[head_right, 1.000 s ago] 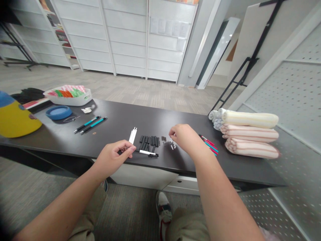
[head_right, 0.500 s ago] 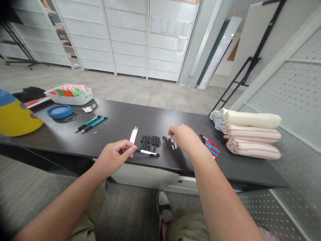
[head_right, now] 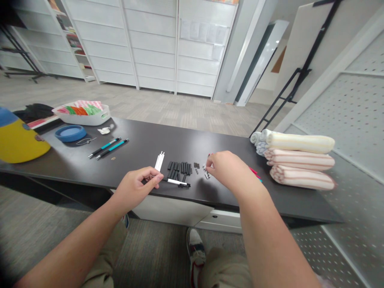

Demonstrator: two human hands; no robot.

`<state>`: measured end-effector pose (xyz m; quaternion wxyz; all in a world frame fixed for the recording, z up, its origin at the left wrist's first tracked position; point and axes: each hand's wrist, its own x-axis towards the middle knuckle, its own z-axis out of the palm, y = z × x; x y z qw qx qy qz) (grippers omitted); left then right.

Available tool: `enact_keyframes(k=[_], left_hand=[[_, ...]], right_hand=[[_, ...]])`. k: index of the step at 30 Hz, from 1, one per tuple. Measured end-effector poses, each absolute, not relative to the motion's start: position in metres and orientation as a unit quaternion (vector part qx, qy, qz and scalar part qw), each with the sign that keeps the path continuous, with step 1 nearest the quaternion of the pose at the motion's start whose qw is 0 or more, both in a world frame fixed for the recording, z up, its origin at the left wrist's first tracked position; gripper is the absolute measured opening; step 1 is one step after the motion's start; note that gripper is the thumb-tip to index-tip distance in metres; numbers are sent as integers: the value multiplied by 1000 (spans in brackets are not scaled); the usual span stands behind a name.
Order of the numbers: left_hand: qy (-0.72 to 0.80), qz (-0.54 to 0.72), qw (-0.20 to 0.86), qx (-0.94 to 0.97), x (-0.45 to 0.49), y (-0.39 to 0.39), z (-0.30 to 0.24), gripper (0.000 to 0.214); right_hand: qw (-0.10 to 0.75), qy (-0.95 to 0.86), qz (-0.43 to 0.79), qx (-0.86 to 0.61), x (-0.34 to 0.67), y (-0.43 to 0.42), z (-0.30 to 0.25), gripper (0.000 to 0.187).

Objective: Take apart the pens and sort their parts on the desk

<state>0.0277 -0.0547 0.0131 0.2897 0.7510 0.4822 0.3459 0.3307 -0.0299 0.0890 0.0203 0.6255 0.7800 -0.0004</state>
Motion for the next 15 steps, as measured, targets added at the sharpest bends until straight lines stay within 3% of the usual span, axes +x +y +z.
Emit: enact_keyframes(k=[7, 15], left_hand=[[481, 347, 294, 749, 28, -56, 13, 25], [484, 344, 291, 750, 27, -57, 15, 25]], right_hand=[[93, 770, -21, 631, 323, -29, 77, 16], [96, 756, -21, 647, 322, -26, 73, 16]])
